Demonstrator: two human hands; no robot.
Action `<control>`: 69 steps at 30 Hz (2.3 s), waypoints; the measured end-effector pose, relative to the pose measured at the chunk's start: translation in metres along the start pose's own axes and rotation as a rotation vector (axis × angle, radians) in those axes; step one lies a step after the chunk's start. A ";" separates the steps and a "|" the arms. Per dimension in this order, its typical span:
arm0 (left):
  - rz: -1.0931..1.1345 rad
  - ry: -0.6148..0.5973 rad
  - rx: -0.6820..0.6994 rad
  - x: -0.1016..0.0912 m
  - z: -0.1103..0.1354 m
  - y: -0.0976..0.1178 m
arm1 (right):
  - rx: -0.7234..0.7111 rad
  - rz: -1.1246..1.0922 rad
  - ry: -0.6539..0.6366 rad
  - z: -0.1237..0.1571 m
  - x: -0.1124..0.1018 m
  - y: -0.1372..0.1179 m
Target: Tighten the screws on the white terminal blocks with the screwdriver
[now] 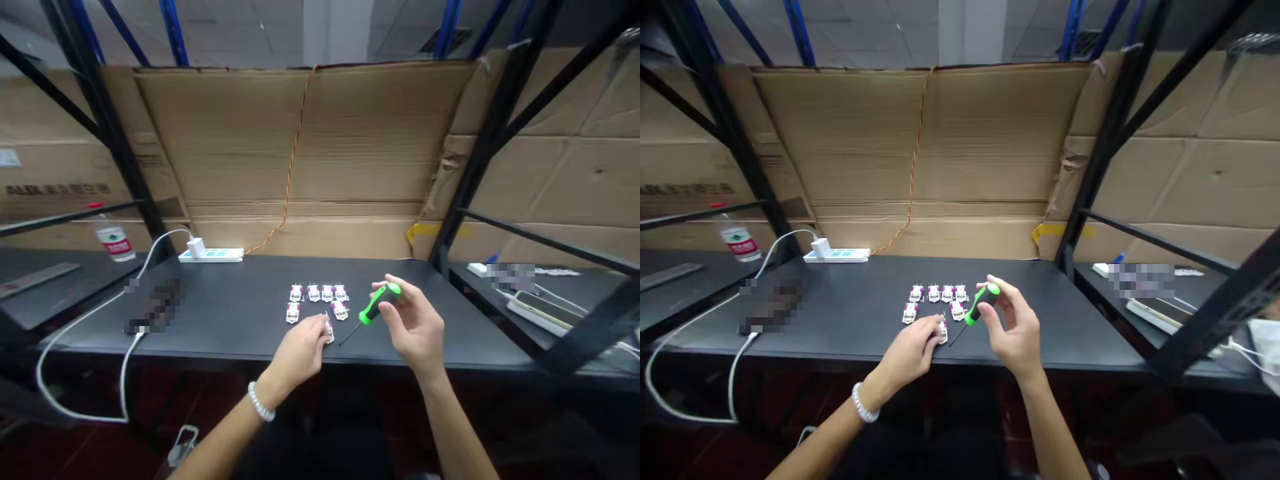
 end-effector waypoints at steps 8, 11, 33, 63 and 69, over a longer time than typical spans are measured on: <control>0.201 -0.037 0.022 -0.002 0.003 -0.007 | -0.017 -0.033 0.032 -0.007 0.024 0.001; 0.233 -0.025 0.003 -0.004 0.003 -0.009 | -0.026 -0.029 0.030 -0.007 0.030 0.004; 0.115 0.070 -0.111 0.002 -0.001 0.013 | -0.094 0.012 -0.037 0.001 0.039 0.008; 0.032 0.086 -0.142 0.005 -0.004 0.018 | -0.218 0.203 -0.175 -0.019 0.069 -0.020; -0.010 0.083 -0.125 0.007 -0.003 0.019 | -0.096 0.067 -0.307 -0.019 0.070 -0.015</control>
Point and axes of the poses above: each hand's wrist, its own z-axis away from the middle knuckle, its own x-axis out of the palm, y = z × x, the point moved 4 cm from there along -z, towards the middle knuckle, and after that the axes turned 11 degrees about x, right-handed, at the moved point
